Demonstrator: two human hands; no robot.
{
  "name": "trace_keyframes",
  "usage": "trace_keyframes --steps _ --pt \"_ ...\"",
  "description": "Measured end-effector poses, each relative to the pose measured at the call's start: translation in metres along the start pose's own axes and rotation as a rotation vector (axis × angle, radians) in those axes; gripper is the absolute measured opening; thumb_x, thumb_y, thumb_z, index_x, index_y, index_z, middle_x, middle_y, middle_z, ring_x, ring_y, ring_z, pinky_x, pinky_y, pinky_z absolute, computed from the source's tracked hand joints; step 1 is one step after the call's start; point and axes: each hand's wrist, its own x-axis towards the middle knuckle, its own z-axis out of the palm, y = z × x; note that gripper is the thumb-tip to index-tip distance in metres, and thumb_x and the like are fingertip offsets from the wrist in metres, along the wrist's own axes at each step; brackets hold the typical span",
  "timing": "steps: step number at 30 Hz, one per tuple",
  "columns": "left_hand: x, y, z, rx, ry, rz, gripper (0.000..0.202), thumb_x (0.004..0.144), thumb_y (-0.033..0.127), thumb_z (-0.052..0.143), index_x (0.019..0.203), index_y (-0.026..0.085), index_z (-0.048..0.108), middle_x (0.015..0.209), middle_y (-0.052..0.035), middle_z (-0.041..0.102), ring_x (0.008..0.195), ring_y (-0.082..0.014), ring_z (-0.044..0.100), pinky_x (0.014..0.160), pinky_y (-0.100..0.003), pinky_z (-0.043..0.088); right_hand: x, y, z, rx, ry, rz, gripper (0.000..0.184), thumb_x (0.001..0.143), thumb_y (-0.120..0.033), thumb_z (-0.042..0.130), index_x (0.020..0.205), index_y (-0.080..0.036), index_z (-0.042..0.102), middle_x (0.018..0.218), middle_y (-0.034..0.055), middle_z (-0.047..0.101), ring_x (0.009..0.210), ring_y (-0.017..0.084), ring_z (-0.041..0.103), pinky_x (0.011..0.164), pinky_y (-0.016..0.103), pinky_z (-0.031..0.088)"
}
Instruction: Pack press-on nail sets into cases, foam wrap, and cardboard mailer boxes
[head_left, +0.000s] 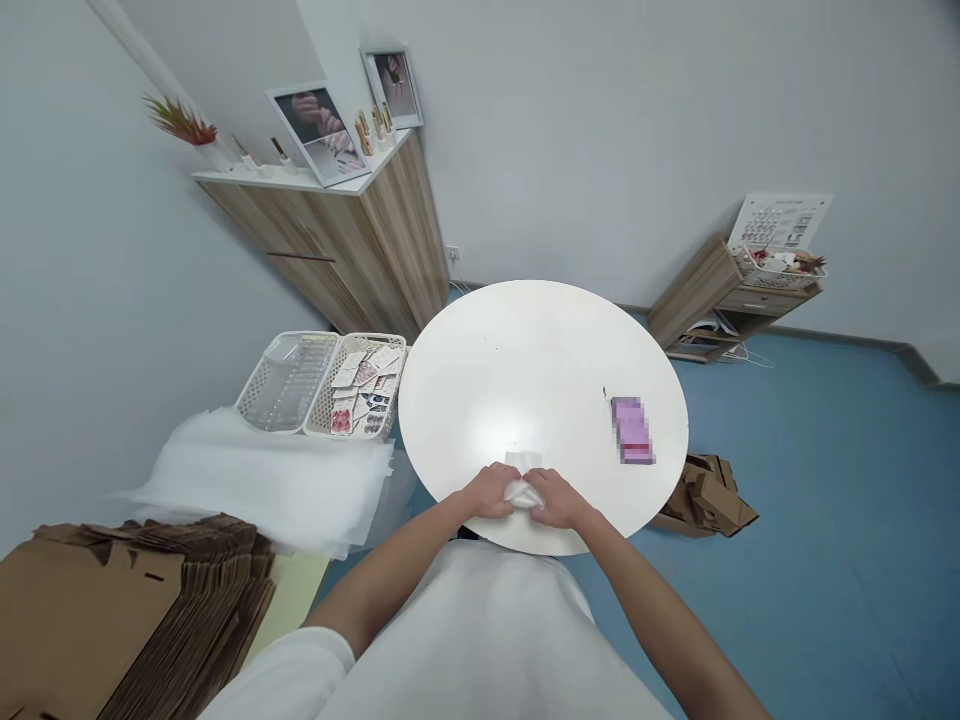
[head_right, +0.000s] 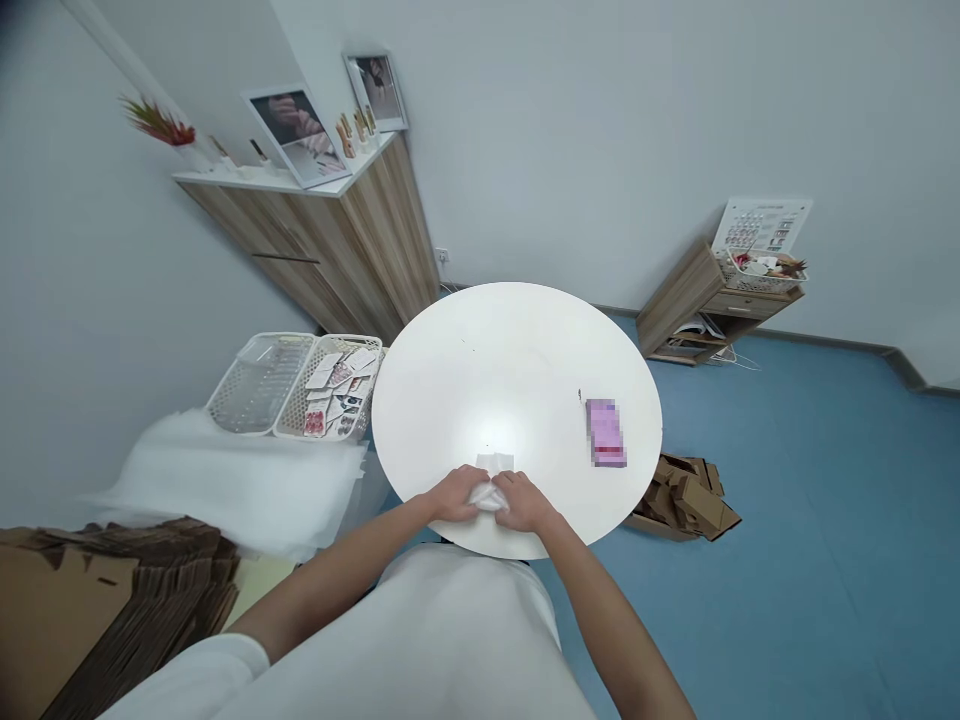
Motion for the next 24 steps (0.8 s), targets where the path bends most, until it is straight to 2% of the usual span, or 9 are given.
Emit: trace_keyframes --steps 4,6,8,11,15,19,24 --pt "0.016 -0.003 -0.006 -0.189 0.018 -0.231 0.031 0.067 0.027 0.049 0.098 0.023 0.052 0.109 -0.0036 0.05 0.106 -0.0242 0.04 0.089 -0.037 0.033 0.011 0.003 -0.017 0.203 -0.011 0.075 0.031 0.069 -0.025 0.049 0.1 -0.02 0.053 0.104 0.0059 0.055 0.095 0.021 0.047 0.082 0.031 0.035" --pt "0.023 -0.006 -0.006 -0.311 0.063 -0.351 0.021 0.072 0.028 0.042 0.088 0.021 0.054 0.105 -0.0037 0.051 0.102 -0.0218 0.043 0.086 -0.034 0.035 0.017 0.006 -0.019 0.343 0.022 0.181 0.024 0.073 -0.029 0.045 0.093 -0.02 0.055 0.101 0.0054 0.056 0.091 0.019 0.049 0.076 0.029 0.037" --pt "0.029 -0.01 -0.005 -0.375 0.099 -0.418 0.025 0.079 0.031 0.032 0.083 0.019 0.054 0.099 -0.0046 0.053 0.095 -0.0196 0.047 0.081 -0.031 0.038 0.023 0.011 -0.018 0.474 0.066 0.313 0.025 0.075 -0.035 0.042 0.086 -0.018 0.056 0.095 0.0054 0.057 0.083 0.018 0.052 0.069 0.028 0.039" --pt "0.034 -0.015 0.001 -0.419 0.18 -0.475 0.035 0.084 0.039 0.025 0.092 0.017 0.051 0.092 -0.0054 0.056 0.087 -0.0179 0.052 0.074 -0.029 0.04 0.031 0.017 -0.011 0.571 0.163 0.484 0.032 0.076 -0.045 0.039 0.083 -0.018 0.055 0.083 0.0037 0.059 0.072 0.017 0.052 0.062 0.027 0.038" --pt "0.037 -0.019 0.012 -0.487 0.387 -0.591 0.04 0.076 0.039 0.047 0.109 0.017 0.041 0.091 -0.0043 0.057 0.08 -0.0152 0.055 0.072 -0.026 0.041 0.038 0.02 0.003 0.531 0.361 0.621 0.038 0.073 -0.044 0.045 0.102 -0.019 0.047 0.083 0.0028 0.058 0.074 0.017 0.053 0.065 0.027 0.039" --pt "0.039 -0.017 0.018 -0.398 0.53 -0.618 0.043 0.073 0.033 0.053 0.111 0.016 0.041 0.097 -0.0062 0.055 0.076 -0.014 0.056 0.071 -0.026 0.042 0.038 0.017 0.017 0.457 0.512 0.633 0.047 0.073 -0.037 0.046 0.115 -0.018 0.039 0.097 0.0062 0.054 0.082 0.019 0.054 0.069 0.029 0.04" --pt "0.043 -0.015 0.016 -0.341 0.503 -0.525 0.033 0.076 0.024 0.047 0.108 0.018 0.049 0.091 -0.004 0.058 0.076 -0.0143 0.056 0.072 -0.027 0.043 0.035 0.018 0.026 0.476 0.549 0.546 0.044 0.075 -0.03 0.041 0.117 -0.017 0.041 0.104 0.0083 0.051 0.089 0.019 0.051 0.077 0.03 0.04"
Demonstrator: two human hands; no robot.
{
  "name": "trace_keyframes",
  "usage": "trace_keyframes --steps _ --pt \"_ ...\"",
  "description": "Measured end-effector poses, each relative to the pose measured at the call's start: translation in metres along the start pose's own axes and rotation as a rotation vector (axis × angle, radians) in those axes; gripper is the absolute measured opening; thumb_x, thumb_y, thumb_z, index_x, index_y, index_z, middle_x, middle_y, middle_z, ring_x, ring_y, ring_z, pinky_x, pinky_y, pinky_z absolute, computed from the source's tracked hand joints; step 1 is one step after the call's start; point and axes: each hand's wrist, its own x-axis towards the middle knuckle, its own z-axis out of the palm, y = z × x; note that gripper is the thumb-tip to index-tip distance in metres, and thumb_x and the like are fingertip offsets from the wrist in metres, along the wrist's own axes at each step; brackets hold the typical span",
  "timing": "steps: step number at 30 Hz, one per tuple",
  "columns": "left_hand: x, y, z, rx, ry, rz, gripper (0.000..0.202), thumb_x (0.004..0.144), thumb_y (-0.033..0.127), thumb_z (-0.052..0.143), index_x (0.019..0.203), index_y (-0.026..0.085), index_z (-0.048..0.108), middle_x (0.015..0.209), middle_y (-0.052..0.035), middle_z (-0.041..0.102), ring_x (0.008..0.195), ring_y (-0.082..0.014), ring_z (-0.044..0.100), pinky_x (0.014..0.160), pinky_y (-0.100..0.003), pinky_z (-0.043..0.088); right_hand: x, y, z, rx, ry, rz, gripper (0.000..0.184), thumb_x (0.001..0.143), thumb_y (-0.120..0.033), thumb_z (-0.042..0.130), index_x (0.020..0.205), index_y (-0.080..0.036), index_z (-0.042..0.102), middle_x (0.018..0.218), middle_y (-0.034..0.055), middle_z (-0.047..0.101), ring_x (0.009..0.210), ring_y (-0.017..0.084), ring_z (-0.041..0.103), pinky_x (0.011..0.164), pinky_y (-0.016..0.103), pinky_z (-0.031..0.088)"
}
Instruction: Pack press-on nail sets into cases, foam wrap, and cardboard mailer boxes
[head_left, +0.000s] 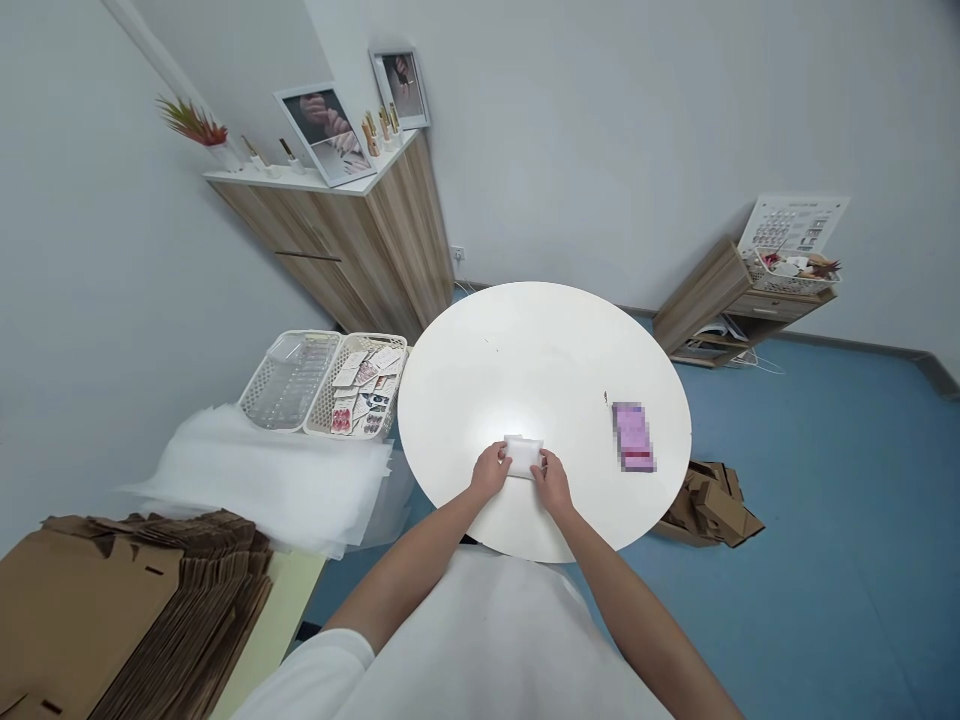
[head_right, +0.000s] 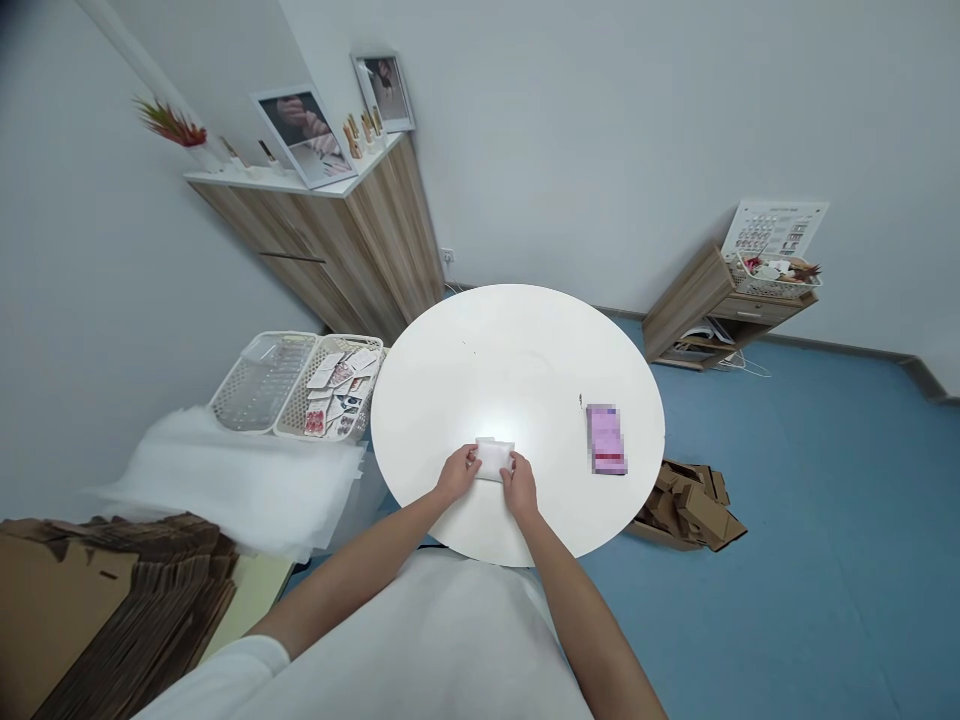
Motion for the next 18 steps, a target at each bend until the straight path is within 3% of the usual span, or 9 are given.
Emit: trace_keyframes --steps 8,13,18 --pt "0.001 0.008 -0.006 0.086 -0.081 0.015 0.031 0.076 0.023 0.043 0.104 0.017 0.055 0.085 -0.0047 0.058 0.079 -0.0171 0.055 0.073 -0.027 0.042 -0.002 0.003 -0.003 -0.067 -0.073 0.012 0.048 0.078 -0.029 0.038 0.125 -0.02 0.037 0.102 0.0078 0.049 0.091 0.019 0.05 0.079 0.029 0.039" --pt "-0.014 0.009 0.005 0.069 0.012 -0.04 0.043 0.077 0.028 0.043 0.118 0.015 0.043 0.097 -0.0081 0.053 0.083 -0.0177 0.053 0.075 -0.028 0.042 -0.007 -0.001 -0.003 -0.187 -0.146 0.03 0.053 0.08 -0.026 0.033 0.132 -0.02 0.025 0.102 0.0081 0.047 0.087 0.018 0.052 0.074 0.027 0.04" --pt "-0.025 0.008 0.012 0.022 0.126 -0.086 0.041 0.074 0.023 0.047 0.115 0.017 0.043 0.098 -0.0072 0.053 0.085 -0.0177 0.053 0.077 -0.03 0.042 -0.002 0.001 -0.009 -0.201 -0.161 -0.008 0.052 0.077 -0.029 0.037 0.128 -0.021 0.031 0.095 0.0055 0.053 0.084 0.018 0.054 0.074 0.028 0.04"
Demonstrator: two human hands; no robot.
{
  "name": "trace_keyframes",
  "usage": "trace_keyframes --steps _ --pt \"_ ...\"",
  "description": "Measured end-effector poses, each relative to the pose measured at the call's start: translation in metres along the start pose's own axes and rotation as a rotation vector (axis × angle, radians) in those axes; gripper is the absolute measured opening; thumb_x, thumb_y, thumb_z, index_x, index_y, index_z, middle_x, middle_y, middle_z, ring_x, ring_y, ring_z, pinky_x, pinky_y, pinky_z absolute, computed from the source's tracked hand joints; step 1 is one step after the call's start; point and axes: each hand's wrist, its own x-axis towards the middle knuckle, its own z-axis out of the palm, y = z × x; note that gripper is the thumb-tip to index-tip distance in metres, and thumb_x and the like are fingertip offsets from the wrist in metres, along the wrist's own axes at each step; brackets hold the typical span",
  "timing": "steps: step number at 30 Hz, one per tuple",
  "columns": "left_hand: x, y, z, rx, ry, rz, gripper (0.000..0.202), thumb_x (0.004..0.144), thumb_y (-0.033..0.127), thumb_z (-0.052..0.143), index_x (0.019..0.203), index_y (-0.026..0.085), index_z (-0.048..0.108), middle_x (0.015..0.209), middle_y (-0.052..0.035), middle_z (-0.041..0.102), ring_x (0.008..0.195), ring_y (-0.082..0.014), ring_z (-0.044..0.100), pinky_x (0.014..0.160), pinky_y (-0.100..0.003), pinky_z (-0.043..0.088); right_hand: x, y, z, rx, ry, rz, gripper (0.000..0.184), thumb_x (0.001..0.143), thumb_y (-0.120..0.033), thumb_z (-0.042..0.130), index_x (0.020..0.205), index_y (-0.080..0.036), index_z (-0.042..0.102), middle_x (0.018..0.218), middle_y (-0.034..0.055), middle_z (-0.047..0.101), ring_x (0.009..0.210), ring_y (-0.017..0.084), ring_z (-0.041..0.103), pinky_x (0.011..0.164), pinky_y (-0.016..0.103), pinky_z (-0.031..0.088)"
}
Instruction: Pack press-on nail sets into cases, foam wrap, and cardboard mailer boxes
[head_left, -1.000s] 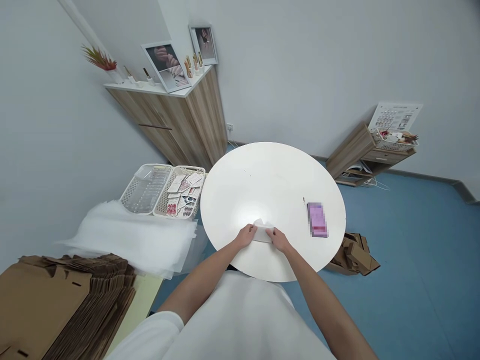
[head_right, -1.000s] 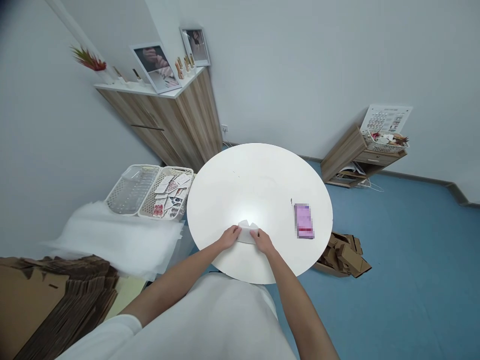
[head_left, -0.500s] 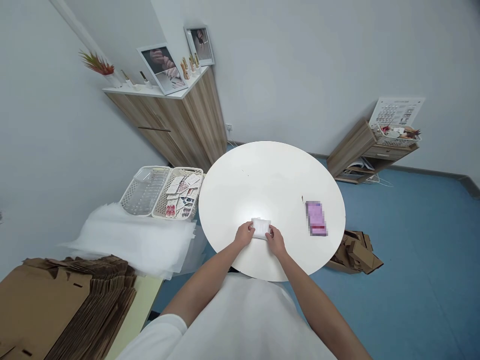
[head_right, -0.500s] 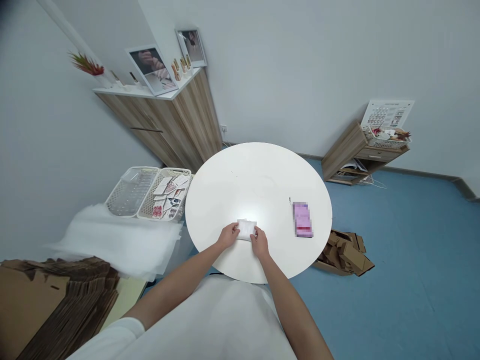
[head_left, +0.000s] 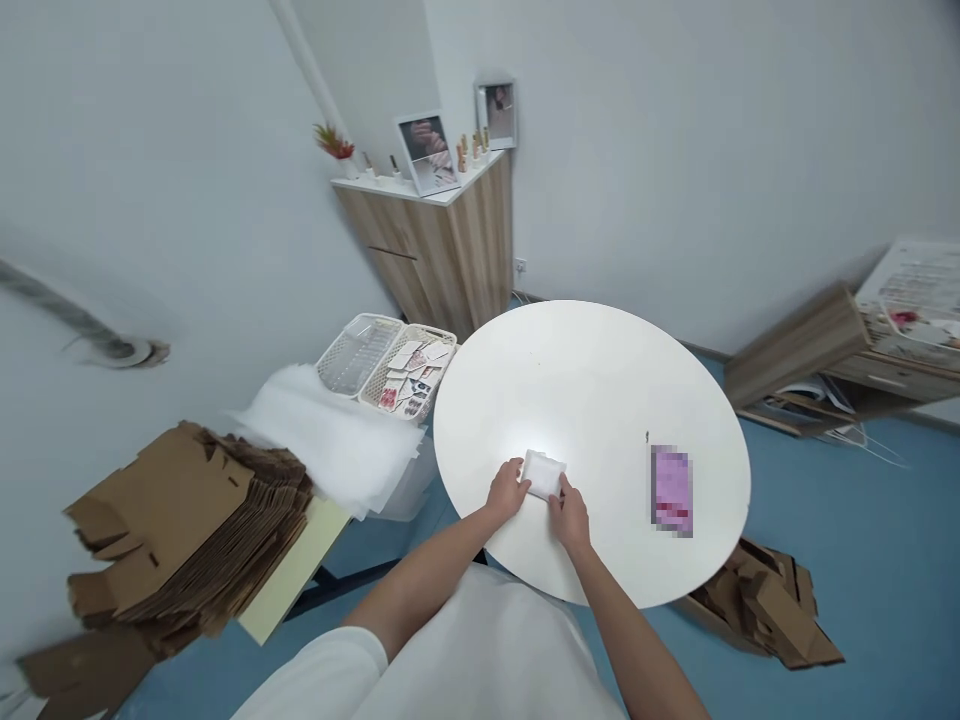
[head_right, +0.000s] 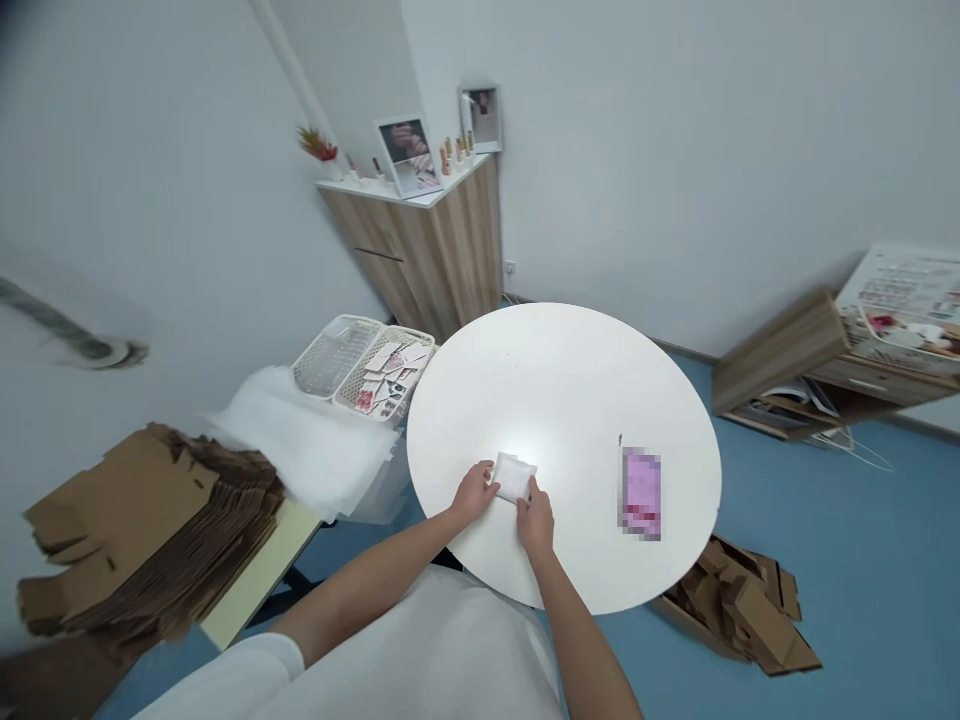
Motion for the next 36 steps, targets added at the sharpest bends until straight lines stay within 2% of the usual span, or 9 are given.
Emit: trace_keyframes --steps 3,7,11,18,23,27,31,36 --pt "-0.006 -0.004 -0.002 -0.039 0.006 0.073 0.034 0.074 0.017 0.045 0.108 0.019 0.047 0.097 -0.0057 0.054 0.085 -0.0171 0.052 0.079 -0.031 0.042 0.004 0.0 -0.002 0.055 0.015 -0.019 0.047 0.075 -0.031 0.041 0.121 -0.02 0.038 0.096 0.0053 0.056 0.077 0.018 0.056 0.071 0.03 0.042" --pt "-0.01 -0.011 -0.011 -0.069 0.01 0.175 0.036 0.074 0.017 0.045 0.11 0.02 0.048 0.098 -0.007 0.052 0.09 -0.0187 0.05 0.081 -0.033 0.041 0.005 -0.005 0.003 0.126 0.013 -0.027 0.04 0.074 -0.033 0.041 0.111 -0.02 0.046 0.097 0.006 0.058 0.072 0.018 0.058 0.068 0.031 0.043" --pt "-0.005 -0.022 -0.024 -0.099 -0.004 0.146 0.043 0.071 0.018 0.048 0.114 0.02 0.046 0.095 -0.0073 0.05 0.088 -0.0193 0.049 0.079 -0.032 0.042 0.007 -0.02 0.016 0.194 -0.002 -0.031 0.046 0.072 -0.034 0.045 0.115 -0.019 0.044 0.102 0.0071 0.057 0.075 0.018 0.058 0.07 0.03 0.045" --pt "0.016 -0.055 -0.064 -0.22 0.036 0.068 0.043 0.072 0.016 0.047 0.115 0.018 0.043 0.107 -0.0092 0.052 0.101 -0.02 0.049 0.088 -0.035 0.039 0.021 -0.072 0.045 0.264 -0.079 0.012 0.063 0.066 -0.032 0.05 0.126 -0.017 0.036 0.113 0.0078 0.052 0.089 0.018 0.056 0.079 0.03 0.045" --pt "0.034 -0.079 -0.102 -0.248 0.064 0.017 0.041 0.074 0.014 0.045 0.116 0.016 0.043 0.115 -0.0095 0.051 0.11 -0.0201 0.046 0.094 -0.036 0.036 0.045 -0.119 0.066 0.286 -0.144 0.036 0.066 0.065 -0.027 0.049 0.129 -0.017 0.034 0.111 0.0066 0.054 0.093 0.018 0.055 0.078 0.029 0.044" --pt "0.049 -0.092 -0.126 -0.26 0.097 0.002 0.048 0.073 0.012 0.045 0.12 0.016 0.04 0.126 -0.0094 0.044 0.118 -0.0206 0.039 0.1 -0.038 0.03 0.069 -0.151 0.083 0.386 -0.202 0.056 0.068 0.062 -0.023 0.05 0.128 -0.02 0.035 0.112 0.0049 0.055 0.095 0.018 0.054 0.077 0.029 0.044" --pt "0.064 -0.102 -0.14 -0.31 0.114 -0.02 0.051 0.071 0.01 0.047 0.121 0.017 0.04 0.133 -0.0088 0.037 0.122 -0.0206 0.033 0.102 -0.038 0.027 0.087 -0.172 0.094 0.469 -0.249 0.074 0.07 0.06 -0.02 0.049 0.129 -0.019 0.034 0.111 0.0054 0.056 0.092 0.017 0.054 0.074 0.027 0.043" --pt "0.076 -0.109 -0.145 -0.375 0.096 -0.012 0.053 0.07 0.01 0.048 0.122 0.018 0.04 0.134 -0.0076 0.035 0.123 -0.0206 0.033 0.1 -0.037 0.031 0.094 -0.184 0.095 0.489 -0.255 0.079 0.07 0.06 -0.02 0.049 0.129 -0.019 0.035 0.111 0.0059 0.056 0.087 0.016 0.055 0.068 0.025 0.044"
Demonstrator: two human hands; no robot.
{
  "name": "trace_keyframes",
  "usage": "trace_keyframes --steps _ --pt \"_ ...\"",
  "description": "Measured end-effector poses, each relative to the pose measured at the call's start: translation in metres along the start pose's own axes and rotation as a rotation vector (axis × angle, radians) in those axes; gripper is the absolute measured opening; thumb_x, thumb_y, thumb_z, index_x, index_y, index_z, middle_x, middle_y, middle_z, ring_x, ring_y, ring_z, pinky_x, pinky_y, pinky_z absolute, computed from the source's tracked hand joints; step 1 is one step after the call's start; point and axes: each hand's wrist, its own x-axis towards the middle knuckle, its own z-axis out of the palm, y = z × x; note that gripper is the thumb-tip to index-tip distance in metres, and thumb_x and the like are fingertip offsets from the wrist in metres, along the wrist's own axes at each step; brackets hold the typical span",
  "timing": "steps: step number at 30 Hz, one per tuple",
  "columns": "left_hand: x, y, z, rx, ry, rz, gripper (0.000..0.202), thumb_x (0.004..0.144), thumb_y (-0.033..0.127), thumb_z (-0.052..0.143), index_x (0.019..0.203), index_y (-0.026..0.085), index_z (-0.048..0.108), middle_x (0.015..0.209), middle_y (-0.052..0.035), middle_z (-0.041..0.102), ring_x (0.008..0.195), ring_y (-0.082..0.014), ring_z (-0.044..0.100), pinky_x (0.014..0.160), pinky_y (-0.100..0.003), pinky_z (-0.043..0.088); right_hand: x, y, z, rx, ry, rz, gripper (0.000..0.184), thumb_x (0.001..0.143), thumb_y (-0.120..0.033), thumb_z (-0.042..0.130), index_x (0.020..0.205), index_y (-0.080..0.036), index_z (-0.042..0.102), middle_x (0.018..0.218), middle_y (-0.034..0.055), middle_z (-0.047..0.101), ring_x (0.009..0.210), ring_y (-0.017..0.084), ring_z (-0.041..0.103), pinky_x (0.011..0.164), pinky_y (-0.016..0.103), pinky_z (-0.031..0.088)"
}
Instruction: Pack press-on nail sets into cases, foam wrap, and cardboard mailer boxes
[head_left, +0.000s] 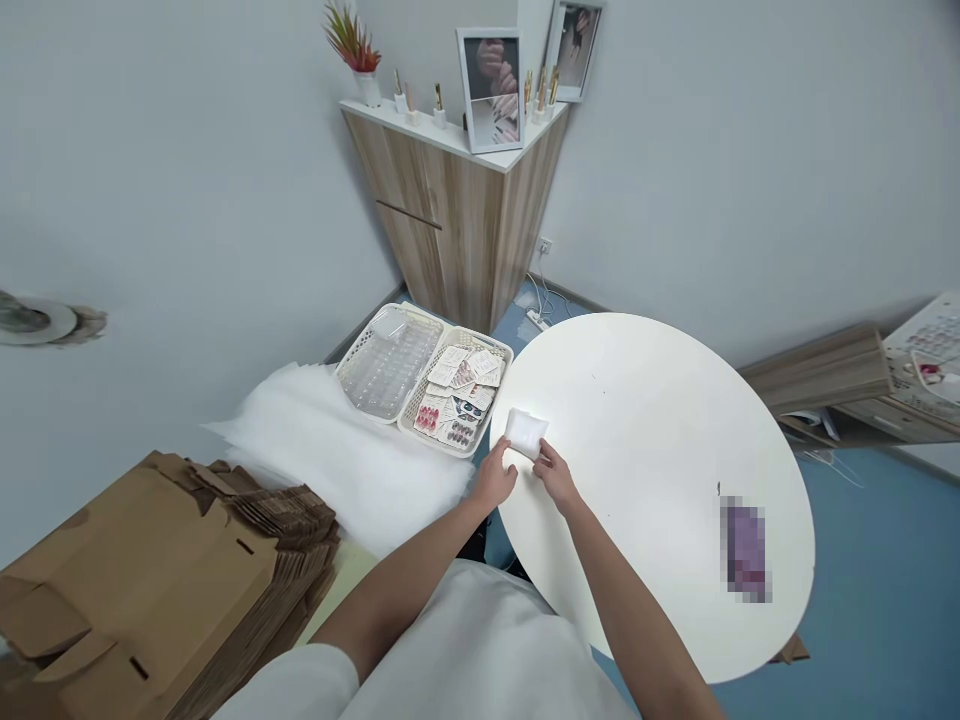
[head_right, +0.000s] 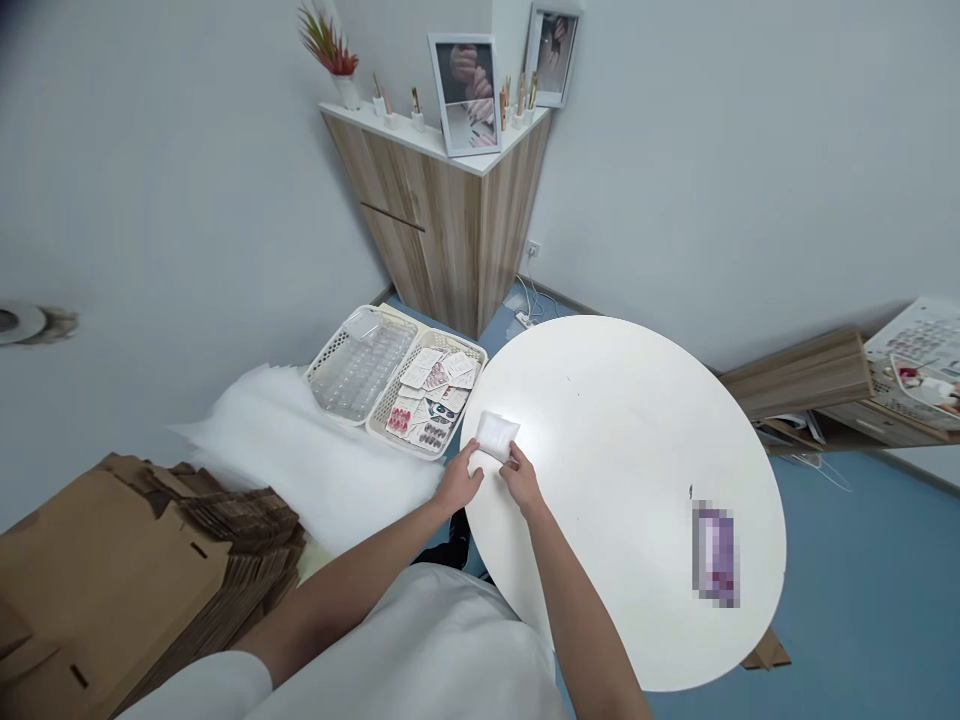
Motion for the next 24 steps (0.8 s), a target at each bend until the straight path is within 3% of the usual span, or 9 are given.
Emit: trace_keyframes --steps 3,9,14,20,24 --pt "0.0 -0.001 -0.002 -0.014 -0.007 0.003 0.054 0.07 0.01 0.048 0.123 0.018 0.039 0.134 -0.008 0.036 0.123 -0.0208 0.033 0.099 -0.038 0.032 -0.001 -0.001 -0.001 0.007 -0.012 0.006 0.07 0.061 -0.021 0.048 0.129 -0.018 0.033 0.112 0.007 0.056 0.086 0.016 0.056 0.066 0.025 0.044" --pt "-0.005 0.0 -0.007 0.014 -0.004 0.019 0.056 0.07 0.012 0.05 0.124 0.019 0.037 0.134 -0.0072 0.035 0.124 -0.0203 0.031 0.103 -0.037 0.025 -0.008 0.004 -0.004 -0.001 0.014 -0.002 0.071 0.063 -0.024 0.05 0.131 -0.023 0.029 0.13 0.008 0.039 0.096 0.018 0.053 0.072 0.027 0.045" --pt "-0.018 0.0 -0.008 -0.058 0.0 -0.032 0.059 0.072 0.015 0.051 0.128 0.019 0.033 0.139 -0.0099 0.025 0.115 -0.0222 0.043 0.095 -0.036 0.036 -0.018 0.017 -0.013 -0.057 0.021 -0.013 0.071 0.066 -0.029 0.051 0.132 -0.024 0.025 0.133 0.0091 0.035 0.092 0.017 0.055 0.072 0.029 0.046" --pt "-0.06 -0.003 -0.006 -0.066 0.041 -0.112 0.054 0.074 0.022 0.052 0.126 0.022 0.036 0.138 -0.0101 0.027 0.104 -0.0205 0.052 0.085 -0.031 0.044 -0.036 0.046 -0.021 -0.091 0.056 -0.063 0.06 0.068 -0.03 0.048 0.126 -0.021 0.033 0.121 0.0107 0.048 0.081 0.016 0.058 0.072 0.031 0.047" --pt "-0.099 -0.009 -0.009 -0.034 0.048 -0.139 0.052 0.076 0.028 0.051 0.126 0.023 0.037 0.137 -0.0088 0.03 0.1 -0.0197 0.054 0.082 -0.031 0.045 -0.054 0.063 -0.008 -0.097 0.028 -0.19 0.047 0.07 -0.031 0.045 0.116 -0.019 0.043 0.108 0.0087 0.055 0.074 0.015 0.057 0.068 0.03 0.047"
